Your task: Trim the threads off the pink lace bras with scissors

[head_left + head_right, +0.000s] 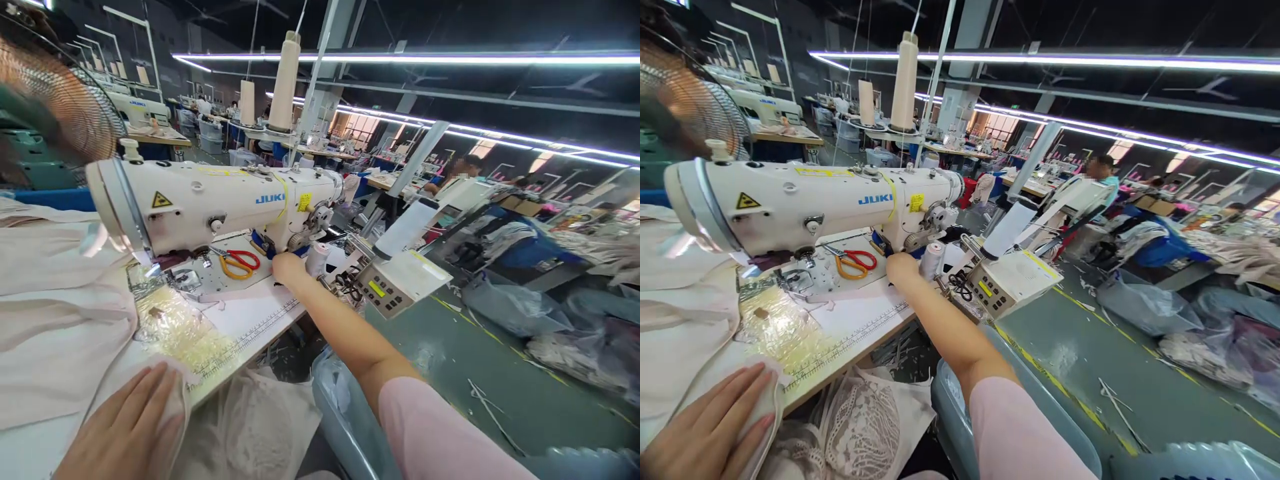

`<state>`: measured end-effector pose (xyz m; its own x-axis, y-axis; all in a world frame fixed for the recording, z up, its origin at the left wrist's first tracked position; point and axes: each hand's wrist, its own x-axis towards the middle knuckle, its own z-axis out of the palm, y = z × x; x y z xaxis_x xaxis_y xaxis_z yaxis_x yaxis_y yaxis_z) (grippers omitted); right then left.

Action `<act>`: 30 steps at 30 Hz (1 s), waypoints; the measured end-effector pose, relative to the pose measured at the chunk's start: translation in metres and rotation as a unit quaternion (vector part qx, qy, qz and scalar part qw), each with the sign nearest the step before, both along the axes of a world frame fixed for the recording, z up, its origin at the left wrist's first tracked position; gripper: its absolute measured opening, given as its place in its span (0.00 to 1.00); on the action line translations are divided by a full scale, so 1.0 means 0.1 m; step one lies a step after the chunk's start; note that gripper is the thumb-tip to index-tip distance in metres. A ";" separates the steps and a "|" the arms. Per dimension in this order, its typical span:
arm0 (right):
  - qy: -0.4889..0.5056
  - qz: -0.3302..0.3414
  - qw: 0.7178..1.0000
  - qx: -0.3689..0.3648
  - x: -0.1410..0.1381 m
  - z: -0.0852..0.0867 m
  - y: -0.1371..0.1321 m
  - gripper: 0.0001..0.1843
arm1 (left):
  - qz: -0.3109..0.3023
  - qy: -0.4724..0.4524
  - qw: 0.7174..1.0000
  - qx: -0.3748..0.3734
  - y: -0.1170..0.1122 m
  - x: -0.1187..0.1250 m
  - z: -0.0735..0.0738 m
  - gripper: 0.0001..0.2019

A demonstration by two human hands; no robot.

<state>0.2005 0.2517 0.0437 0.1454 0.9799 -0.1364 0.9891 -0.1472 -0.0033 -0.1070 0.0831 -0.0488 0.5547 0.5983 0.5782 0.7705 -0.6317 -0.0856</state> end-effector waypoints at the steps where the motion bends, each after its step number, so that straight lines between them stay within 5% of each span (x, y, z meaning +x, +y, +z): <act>1: 0.010 -0.007 1.000 -0.002 -0.03 -0.02 0.01 0.18 | 0.013 0.029 0.999 0.009 -0.04 0.02 0.04 0.22; 7: 0.089 0.015 0.996 0.020 -0.02 -0.02 -0.12 0.16 | 0.084 0.078 0.993 0.015 -0.20 0.16 0.26 0.20; 13: 0.233 0.124 0.964 0.046 -0.54 0.03 -0.82 0.10 | 0.145 0.053 0.988 -0.008 -0.28 0.25 0.27 0.20; 15: 0.304 0.175 0.936 0.015 -0.84 0.02 -1.05 0.07 | 0.143 0.055 0.988 -0.006 -0.27 0.25 0.26 0.20; 19: 0.448 0.333 0.829 -0.035 -1.31 0.01 -1.27 0.09 | 0.138 0.063 0.988 0.020 -0.25 0.24 0.23 0.22; 25: 0.272 0.329 0.903 0.052 -1.48 -0.21 -1.20 0.06 | 0.153 0.074 0.985 0.009 -0.27 0.24 0.23 0.24; 30: 0.232 0.328 0.914 0.061 -1.45 -0.34 -1.14 0.09 | 0.148 0.053 0.987 0.017 -0.25 0.23 0.22 0.23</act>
